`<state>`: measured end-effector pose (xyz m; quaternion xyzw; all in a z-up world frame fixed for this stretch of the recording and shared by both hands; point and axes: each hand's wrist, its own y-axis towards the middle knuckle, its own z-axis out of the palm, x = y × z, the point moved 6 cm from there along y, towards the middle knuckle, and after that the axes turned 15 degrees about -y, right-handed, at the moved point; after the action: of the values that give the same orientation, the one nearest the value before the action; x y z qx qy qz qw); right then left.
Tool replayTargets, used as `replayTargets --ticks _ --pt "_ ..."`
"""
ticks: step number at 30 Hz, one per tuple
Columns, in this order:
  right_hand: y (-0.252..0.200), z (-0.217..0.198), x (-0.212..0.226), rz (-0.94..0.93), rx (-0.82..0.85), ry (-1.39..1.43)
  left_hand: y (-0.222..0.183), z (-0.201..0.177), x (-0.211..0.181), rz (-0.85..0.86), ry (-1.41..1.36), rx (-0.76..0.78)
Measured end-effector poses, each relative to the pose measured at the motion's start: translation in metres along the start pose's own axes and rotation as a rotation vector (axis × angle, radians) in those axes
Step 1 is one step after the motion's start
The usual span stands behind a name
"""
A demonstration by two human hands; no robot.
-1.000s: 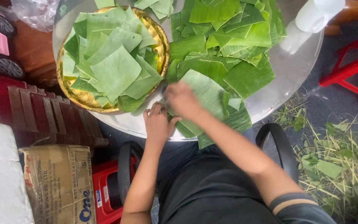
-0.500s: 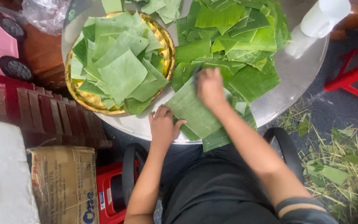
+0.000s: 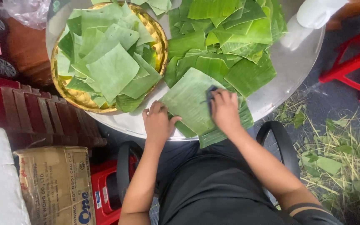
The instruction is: A person is cleaning banana leaves by wiping them with a cloth and stacking them on a metal table.
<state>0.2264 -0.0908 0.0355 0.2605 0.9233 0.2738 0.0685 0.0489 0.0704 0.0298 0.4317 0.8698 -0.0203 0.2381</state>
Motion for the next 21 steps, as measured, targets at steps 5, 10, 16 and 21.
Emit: replayTargets --ticks 5,10,16,21 --pt "-0.015 0.018 -0.042 0.010 -0.025 -0.036 0.004 -0.002 -0.001 -0.041 0.012 0.048" --pt "-0.031 0.007 -0.071 -0.099 0.033 0.014 0.007 -0.002 -0.006 -0.100 0.017 0.095" --pt "-0.023 -0.039 -0.081 -0.277 0.046 0.057 0.020 0.007 0.012 -0.173 -0.028 0.107" --pt "-0.021 -0.046 -0.137 -0.242 0.344 0.497 0.026 -0.018 -0.006 -0.203 -0.184 0.047"
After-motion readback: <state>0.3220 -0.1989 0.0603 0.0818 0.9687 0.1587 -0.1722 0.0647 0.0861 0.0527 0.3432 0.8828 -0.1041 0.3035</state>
